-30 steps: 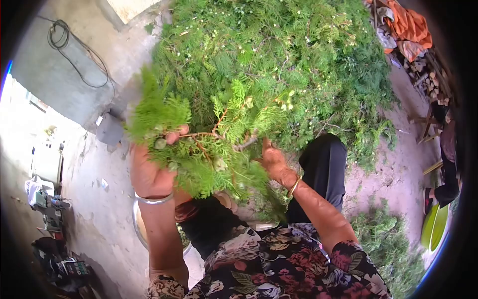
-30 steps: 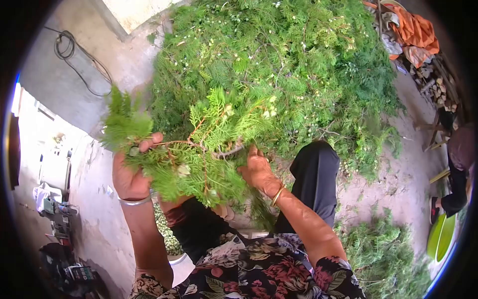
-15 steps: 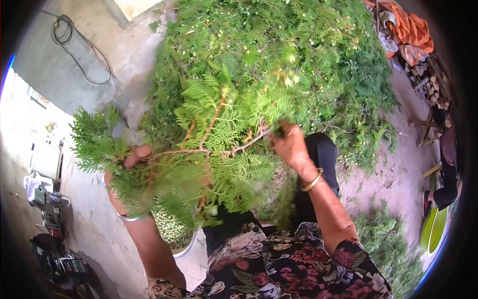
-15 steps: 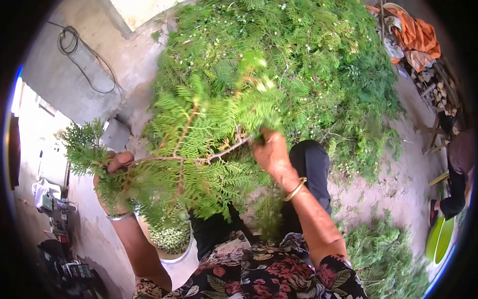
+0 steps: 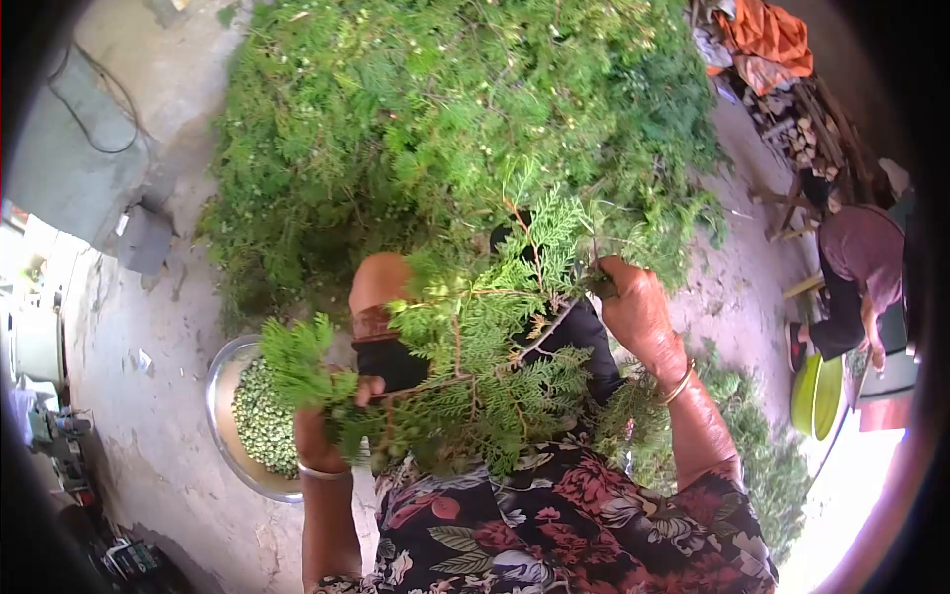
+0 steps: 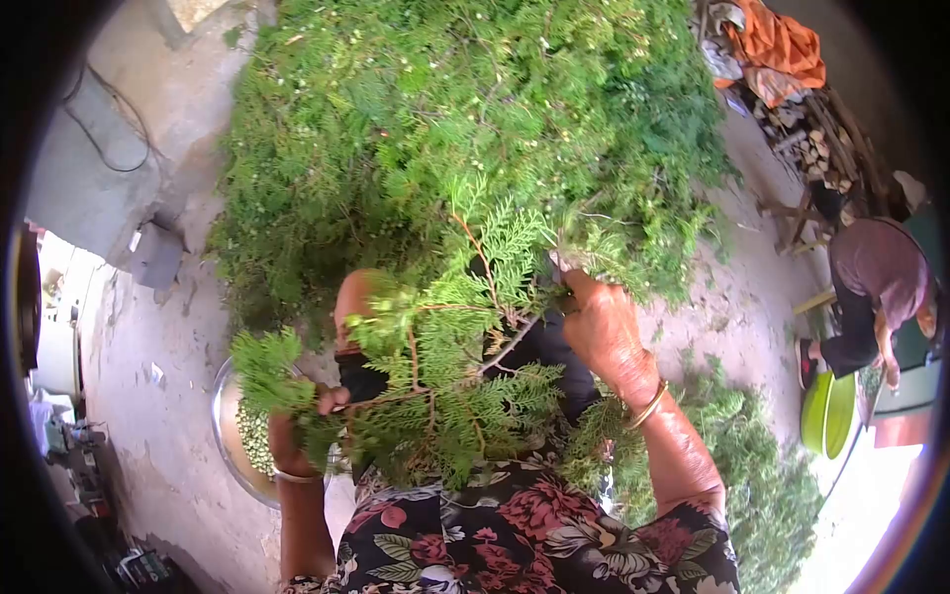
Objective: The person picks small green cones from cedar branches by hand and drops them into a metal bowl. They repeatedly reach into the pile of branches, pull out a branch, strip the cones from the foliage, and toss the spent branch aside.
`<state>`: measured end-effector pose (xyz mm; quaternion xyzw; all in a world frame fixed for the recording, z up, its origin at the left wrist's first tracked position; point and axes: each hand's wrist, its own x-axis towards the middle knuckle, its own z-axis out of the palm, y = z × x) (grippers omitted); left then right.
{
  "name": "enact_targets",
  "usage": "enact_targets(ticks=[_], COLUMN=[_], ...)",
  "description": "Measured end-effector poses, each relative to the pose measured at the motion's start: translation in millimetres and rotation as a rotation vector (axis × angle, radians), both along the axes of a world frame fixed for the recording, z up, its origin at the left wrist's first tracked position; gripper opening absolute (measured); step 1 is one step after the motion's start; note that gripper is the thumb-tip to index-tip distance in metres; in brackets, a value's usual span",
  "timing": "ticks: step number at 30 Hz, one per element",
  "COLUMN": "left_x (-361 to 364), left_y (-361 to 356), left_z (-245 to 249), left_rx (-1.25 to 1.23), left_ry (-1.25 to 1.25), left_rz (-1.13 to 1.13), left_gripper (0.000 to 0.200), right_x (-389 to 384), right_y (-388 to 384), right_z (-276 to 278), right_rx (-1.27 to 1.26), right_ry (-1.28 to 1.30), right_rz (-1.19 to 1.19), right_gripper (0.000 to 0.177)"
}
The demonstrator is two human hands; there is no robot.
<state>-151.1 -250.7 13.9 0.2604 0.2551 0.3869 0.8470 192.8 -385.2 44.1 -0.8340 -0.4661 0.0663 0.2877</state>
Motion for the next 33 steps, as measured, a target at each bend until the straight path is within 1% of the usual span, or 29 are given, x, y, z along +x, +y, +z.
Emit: enact_targets(ticks=[1, 3, 5, 6, 7, 8, 9, 10, 11, 12, 13, 14, 15, 16, 17, 18, 19, 21, 22, 23, 24, 25, 26, 27, 29, 30, 31, 32, 33], left_x=[5, 23, 33, 36, 38, 41, 41, 38, 35, 32, 29, 26, 24, 23, 24, 25, 25, 20, 16, 13, 11, 9, 7, 3, -11, -16, -19, -19, -15], left_y=[-5, -9, -6, -4, -3, -3, -2, -1, 0, -2, -4, -5, -7, -6, -9, -11, -12, -12, -11, -10, -12, -14, -15, -14, -3, 4, 10, 14, 19], left_z=[-15, -18, -20, -23, -24, -22, -24, -27, -29, -31, -36, -45, -48, -47, -44, -42, -42, -45, -50, -52, -51, -48, -46, -44, -39, -36, -32, -27, -10], left_rx=[0.034, -0.021, -0.067, -0.025, 0.018, -0.079, -0.086, 0.052, 0.191, 0.178, 0.173, 0.086, 0.000, 0.107, 0.103, 0.060, 0.018, 0.036, 0.027, 0.018, 0.017, 0.049, 0.081, 0.080, 0.070, 0.065, 0.060, 0.055, 0.076], left_ry=[-0.006, -0.023, -0.040, 0.007, 0.055, 0.035, 0.044, 0.094, 0.147, 0.226, 0.236, 0.192, 0.146, 0.180, 0.185, 0.161, 0.134, 0.163, 0.119, 0.076, 0.077, 0.137, 0.197, 0.201, 0.304, 0.353, 0.403, 0.453, 0.633], left_rz=[-0.024, -0.075, -0.132, -0.178, -0.217, -0.240, -0.241, -0.236, -0.226, -0.232, -0.216, -0.203, -0.189, -0.217, -0.201, -0.214, -0.228, -0.223, -0.227, -0.228, -0.214, -0.205, -0.197, -0.186, -0.071, -0.017, 0.034, 0.083, 0.212], left_gripper=[0.020, 0.020, 0.020, 0.022, 0.024, 0.024, 0.024, 0.024, 0.024, 0.023, 0.023, 0.023, 0.022, 0.023, 0.023, 0.022, 0.022, 0.022, 0.022, 0.023, 0.023, 0.022, 0.021, 0.021, 0.020, 0.020, 0.020, 0.020, 0.022], right_x=[3, 8, 14, 14, 13, 12, 9, 4, -4, -13, -19, -21, -23, -27, -31, -33, -33, -48, -52, -54, -57, -59, -59, -58, -53, -52, -51, -51, -51], right_y=[-11, -27, -39, -42, -46, -50, -52, -48, -46, -45, -44, -44, -38, -31, -23, -13, -6, 15, 25, 32, 38, 43, 46, 46, 44, 43, 42, 40, 39], right_z=[-12, -27, -38, -39, -36, -33, -27, -10, 4, 15, 23, 26, 27, 28, 28, 28, 18, 24, 15, 7, -1, -8, -13, -22, -35, -35, -35, -35, -34], right_rx=[-0.022, -0.029, -0.131, -0.196, -0.201, -0.269, -0.337, -0.461, -0.469, -0.490, -0.507, -0.473, -0.476, -0.262, -0.044, 0.082, 0.145, 0.041, 0.058, 0.061, -0.002, -0.064, -0.092, -0.090, 0.087, 0.123, 0.123, 0.156, 0.189], right_ry=[0.003, 0.033, 0.110, 0.115, 0.118, 0.073, 0.029, 0.138, 0.147, 0.073, -0.003, -0.058, -0.056, -0.163, -0.267, -0.278, -0.242, -0.114, -0.290, -0.290, -0.318, -0.345, -0.319, -0.317, -0.070, 0.022, 0.022, 0.224, 0.425], right_rz=[-0.055, -0.102, -0.129, -0.141, -0.155, -0.151, -0.138, -0.146, -0.133, -0.139, -0.143, -0.104, -0.085, -0.109, -0.133, -0.088, 0.031, 0.171, 0.255, 0.267, 0.295, 0.321, 0.307, 0.318, 0.293, 0.250, 0.250, 0.208, 0.165], right_gripper=[0.029, 0.025, 0.021, 0.031, 0.031, 0.039, 0.049, 0.065, 0.065, 0.067, 0.069, 0.070, 0.070, 0.068, 0.066, 0.061, 0.059, 0.054, 0.050, 0.050, 0.049, 0.049, 0.041, 0.041, 0.029, 0.020, 0.020, 0.020, 0.020])
